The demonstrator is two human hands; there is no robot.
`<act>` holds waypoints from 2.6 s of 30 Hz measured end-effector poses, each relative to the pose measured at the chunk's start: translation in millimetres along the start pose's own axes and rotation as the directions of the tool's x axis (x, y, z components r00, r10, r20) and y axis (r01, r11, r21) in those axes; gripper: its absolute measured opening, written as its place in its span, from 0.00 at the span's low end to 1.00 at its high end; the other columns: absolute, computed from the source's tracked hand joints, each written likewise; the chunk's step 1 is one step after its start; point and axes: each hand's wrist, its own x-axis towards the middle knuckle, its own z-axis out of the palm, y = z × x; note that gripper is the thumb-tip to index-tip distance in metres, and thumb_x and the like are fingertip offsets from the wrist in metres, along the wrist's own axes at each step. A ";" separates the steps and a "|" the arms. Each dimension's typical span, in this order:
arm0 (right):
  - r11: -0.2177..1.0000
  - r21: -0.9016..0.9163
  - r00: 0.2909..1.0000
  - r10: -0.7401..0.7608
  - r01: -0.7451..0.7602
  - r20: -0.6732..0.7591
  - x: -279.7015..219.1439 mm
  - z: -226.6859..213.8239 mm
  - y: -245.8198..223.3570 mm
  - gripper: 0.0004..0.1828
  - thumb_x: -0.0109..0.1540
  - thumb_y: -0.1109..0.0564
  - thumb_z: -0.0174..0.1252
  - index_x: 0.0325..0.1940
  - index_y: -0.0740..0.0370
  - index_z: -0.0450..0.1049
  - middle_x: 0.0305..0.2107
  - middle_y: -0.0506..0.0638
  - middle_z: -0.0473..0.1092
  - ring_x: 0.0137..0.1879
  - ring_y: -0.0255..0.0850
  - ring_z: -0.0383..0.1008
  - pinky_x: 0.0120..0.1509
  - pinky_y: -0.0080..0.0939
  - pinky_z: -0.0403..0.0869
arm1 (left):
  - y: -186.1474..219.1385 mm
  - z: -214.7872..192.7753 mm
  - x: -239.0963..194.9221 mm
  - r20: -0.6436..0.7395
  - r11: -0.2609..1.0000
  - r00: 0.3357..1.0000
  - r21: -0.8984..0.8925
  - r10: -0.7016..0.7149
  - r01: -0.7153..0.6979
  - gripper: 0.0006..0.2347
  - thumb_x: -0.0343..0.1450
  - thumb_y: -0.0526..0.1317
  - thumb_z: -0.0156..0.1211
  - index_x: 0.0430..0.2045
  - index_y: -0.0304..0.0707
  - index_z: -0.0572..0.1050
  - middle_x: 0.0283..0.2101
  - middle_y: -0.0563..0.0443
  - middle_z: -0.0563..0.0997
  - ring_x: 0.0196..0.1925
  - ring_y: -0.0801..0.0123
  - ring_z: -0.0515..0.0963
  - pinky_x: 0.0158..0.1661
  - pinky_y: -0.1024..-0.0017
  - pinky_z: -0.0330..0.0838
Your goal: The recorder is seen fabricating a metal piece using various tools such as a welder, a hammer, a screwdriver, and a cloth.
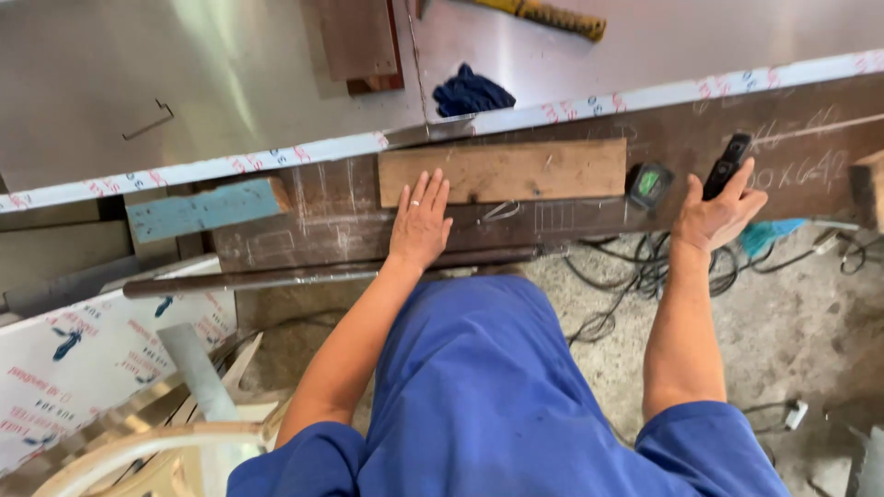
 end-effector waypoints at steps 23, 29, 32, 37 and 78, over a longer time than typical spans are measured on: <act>0.887 0.444 0.916 -0.280 0.131 0.289 43.9 34.4 -184.7 0.12 0.68 0.60 0.66 0.55 0.66 0.77 0.46 0.56 0.69 0.46 0.43 0.72 0.49 0.40 0.76 | -113.4 -76.6 205.3 -0.516 0.894 0.740 -0.138 -0.432 0.426 0.37 0.67 0.56 0.75 0.66 0.42 0.61 0.67 0.33 0.60 0.66 0.32 0.65 0.60 0.43 0.67; 0.779 0.537 0.769 -0.547 0.323 0.330 79.2 97.5 -340.5 0.27 0.60 0.57 0.71 0.63 0.61 0.74 0.53 0.62 0.65 0.58 0.58 0.66 0.61 0.54 0.69 | -128.3 -73.5 236.9 -0.363 0.844 0.764 -0.162 -0.533 0.512 0.48 0.61 0.60 0.77 0.72 0.53 0.50 0.70 0.27 0.54 0.60 0.27 0.68 0.55 0.42 0.70; 0.815 0.386 0.795 -0.547 0.433 0.262 99.3 151.5 -364.1 0.32 0.57 0.54 0.71 0.66 0.58 0.72 0.55 0.61 0.64 0.60 0.58 0.63 0.62 0.59 0.63 | -135.9 -68.0 229.1 -0.337 0.844 0.776 -0.150 -0.533 0.515 0.47 0.61 0.57 0.77 0.73 0.58 0.51 0.70 0.28 0.54 0.58 0.27 0.70 0.55 0.42 0.71; 0.855 0.129 0.789 -0.515 0.503 0.335 130.6 212.0 -331.3 0.20 0.62 0.50 0.67 0.58 0.51 0.76 0.50 0.53 0.68 0.57 0.54 0.65 0.57 0.59 0.60 | -157.0 -72.9 215.0 -0.377 0.871 0.789 -0.129 -0.485 0.474 0.46 0.61 0.55 0.78 0.73 0.59 0.54 0.69 0.30 0.56 0.57 0.31 0.71 0.57 0.44 0.71; 0.783 0.579 0.454 -0.611 0.227 0.648 79.2 106.4 -389.1 0.21 0.62 0.61 0.64 0.60 0.60 0.75 0.49 0.60 0.70 0.49 0.58 0.75 0.54 0.51 0.75 | -264.2 -131.5 151.8 -0.457 0.758 0.610 -0.294 -0.647 0.582 0.44 0.59 0.49 0.78 0.73 0.53 0.60 0.58 0.39 0.65 0.51 0.48 0.79 0.48 0.53 0.80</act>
